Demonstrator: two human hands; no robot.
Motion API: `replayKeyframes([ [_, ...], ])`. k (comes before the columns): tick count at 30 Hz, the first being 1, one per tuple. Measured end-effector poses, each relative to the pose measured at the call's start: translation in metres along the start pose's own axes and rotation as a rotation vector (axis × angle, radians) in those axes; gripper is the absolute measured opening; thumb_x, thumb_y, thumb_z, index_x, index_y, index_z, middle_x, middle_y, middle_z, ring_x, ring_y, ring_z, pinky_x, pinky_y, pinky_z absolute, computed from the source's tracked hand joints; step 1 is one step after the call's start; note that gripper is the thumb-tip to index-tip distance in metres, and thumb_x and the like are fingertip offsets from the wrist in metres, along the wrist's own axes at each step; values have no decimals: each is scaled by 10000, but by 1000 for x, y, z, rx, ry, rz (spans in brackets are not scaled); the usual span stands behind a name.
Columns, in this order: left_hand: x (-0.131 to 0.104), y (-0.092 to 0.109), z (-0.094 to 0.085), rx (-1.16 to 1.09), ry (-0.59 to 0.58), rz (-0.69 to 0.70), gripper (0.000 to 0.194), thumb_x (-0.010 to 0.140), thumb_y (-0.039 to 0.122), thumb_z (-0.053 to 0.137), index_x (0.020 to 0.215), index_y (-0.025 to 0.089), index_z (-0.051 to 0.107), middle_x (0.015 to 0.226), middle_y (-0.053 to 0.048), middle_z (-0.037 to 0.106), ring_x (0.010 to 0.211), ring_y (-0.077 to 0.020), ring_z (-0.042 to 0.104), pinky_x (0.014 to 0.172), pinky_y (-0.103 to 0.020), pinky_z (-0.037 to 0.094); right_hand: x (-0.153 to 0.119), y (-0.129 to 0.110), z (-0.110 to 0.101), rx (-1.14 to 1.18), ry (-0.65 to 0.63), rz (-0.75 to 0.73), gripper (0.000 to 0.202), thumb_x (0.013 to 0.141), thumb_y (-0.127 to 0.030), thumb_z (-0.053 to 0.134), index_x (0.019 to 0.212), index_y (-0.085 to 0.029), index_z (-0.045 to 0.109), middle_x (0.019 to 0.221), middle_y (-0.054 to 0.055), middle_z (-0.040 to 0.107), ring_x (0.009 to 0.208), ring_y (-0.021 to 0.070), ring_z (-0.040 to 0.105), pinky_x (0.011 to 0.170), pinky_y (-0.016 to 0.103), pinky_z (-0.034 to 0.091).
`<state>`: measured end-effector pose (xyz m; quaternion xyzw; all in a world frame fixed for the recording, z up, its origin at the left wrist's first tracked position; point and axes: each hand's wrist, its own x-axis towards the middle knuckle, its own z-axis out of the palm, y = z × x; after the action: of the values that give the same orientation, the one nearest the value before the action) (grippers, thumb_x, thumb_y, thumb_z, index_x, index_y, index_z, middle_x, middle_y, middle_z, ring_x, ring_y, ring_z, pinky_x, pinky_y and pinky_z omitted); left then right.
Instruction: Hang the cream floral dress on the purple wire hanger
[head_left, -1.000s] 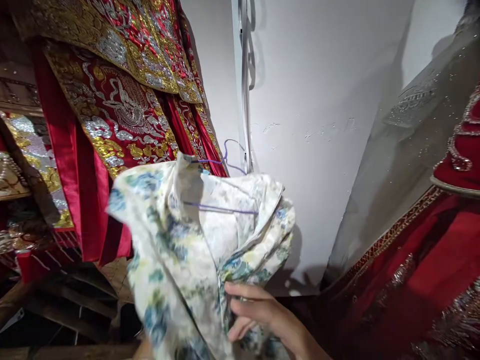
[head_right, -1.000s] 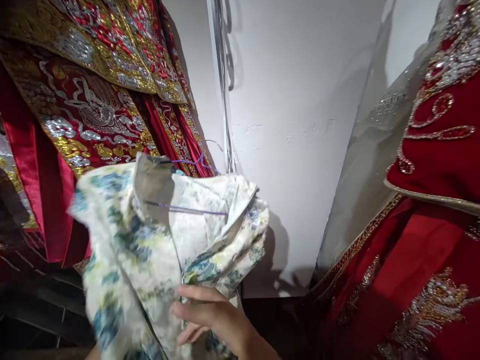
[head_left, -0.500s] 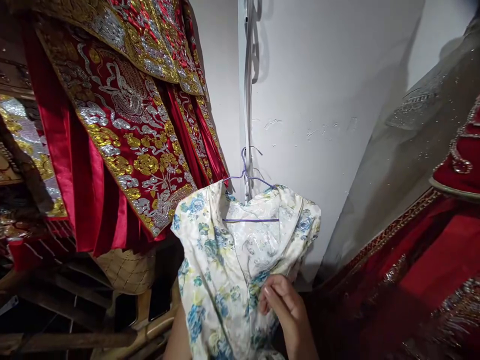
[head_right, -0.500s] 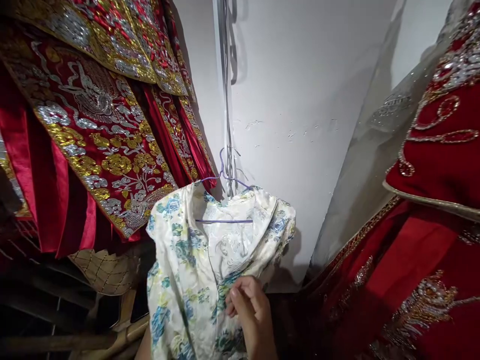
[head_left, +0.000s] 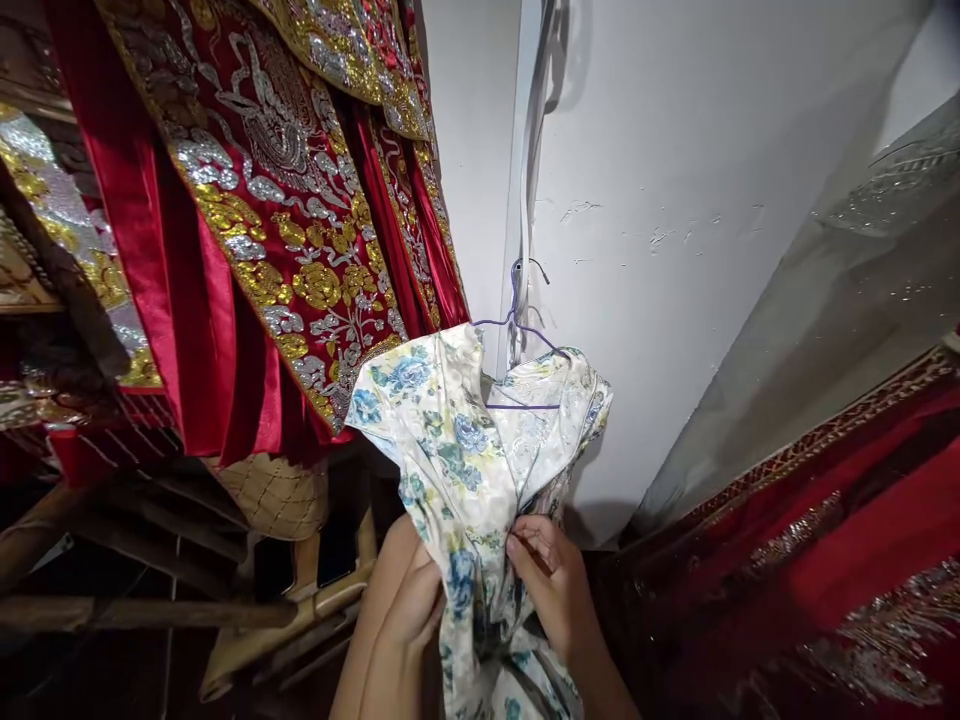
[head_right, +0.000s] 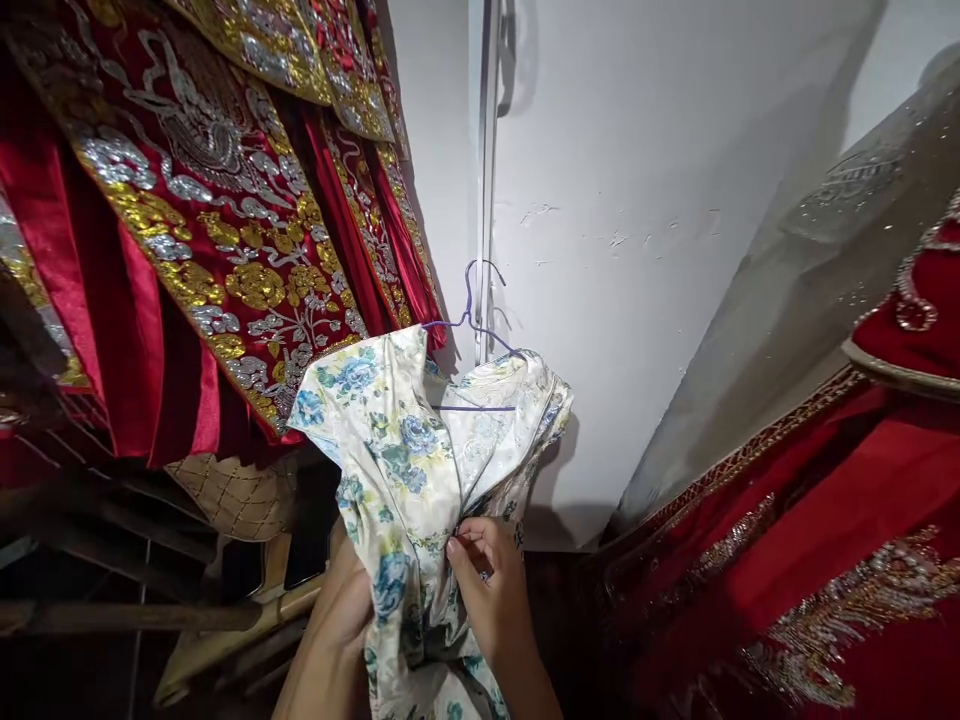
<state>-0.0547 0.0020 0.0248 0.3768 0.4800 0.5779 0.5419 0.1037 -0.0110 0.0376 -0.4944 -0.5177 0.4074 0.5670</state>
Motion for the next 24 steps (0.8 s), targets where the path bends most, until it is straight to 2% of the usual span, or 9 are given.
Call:
replayKeyframes([
  [2,0,-12,-5,-90,-57,-96,577,619,454,853,1130,216,728,1075,-124,760,1093,-348,687,934,-445,558,1,-1,1,-7,19,2,337,838,-517,687,772,-187,662,679,35,601,640,185,566,589,279,466],
  [4,3,-20,-10,-138,-67,-155,623,570,419,862,1149,237,724,1020,-107,774,1081,-363,699,931,-454,560,1,0,1,24,62,8,354,852,-521,669,723,-193,635,649,18,561,621,176,538,579,276,448],
  [9,14,-24,-24,-49,170,-25,496,684,500,767,1121,272,711,1036,-81,766,1058,-358,711,884,-458,580,-1,7,-4,100,226,-5,366,882,-545,640,768,-197,626,637,-3,533,590,159,504,557,270,429],
  [12,13,-13,-23,-45,376,149,332,855,539,597,1030,268,674,1104,-77,741,1090,-311,697,912,-440,569,-3,11,-9,73,362,-62,366,864,-545,672,778,-190,646,644,2,551,590,159,514,550,268,435],
  [15,0,2,-7,-4,576,495,231,937,467,559,987,255,636,1149,-59,697,1146,-256,648,990,-405,522,-4,13,-11,114,496,-101,358,863,-536,685,817,-181,669,649,4,579,573,151,526,538,261,452],
  [16,-6,7,1,44,558,584,199,931,435,591,962,246,644,1111,-56,694,1115,-245,650,977,-387,522,-5,14,-11,130,518,-121,352,874,-526,678,822,-179,673,639,-1,574,560,144,519,528,256,450],
  [18,-18,13,18,173,368,613,159,899,380,659,925,224,674,996,-57,703,1000,-233,672,902,-352,541,-7,15,-11,128,515,-185,336,889,-499,672,811,-172,681,605,-12,556,527,132,503,500,243,437],
  [21,-31,15,42,318,4,451,179,875,338,690,998,209,705,976,-71,723,966,-238,685,862,-330,540,-11,14,-10,53,451,-273,297,879,-442,701,778,-163,693,598,-5,585,519,130,528,486,228,437],
  [24,-39,11,58,337,-113,384,172,923,343,626,961,197,708,903,-66,713,896,-218,676,832,-307,526,-17,11,-8,15,468,-333,242,892,-382,695,778,-169,695,667,13,640,589,141,586,550,223,480],
])
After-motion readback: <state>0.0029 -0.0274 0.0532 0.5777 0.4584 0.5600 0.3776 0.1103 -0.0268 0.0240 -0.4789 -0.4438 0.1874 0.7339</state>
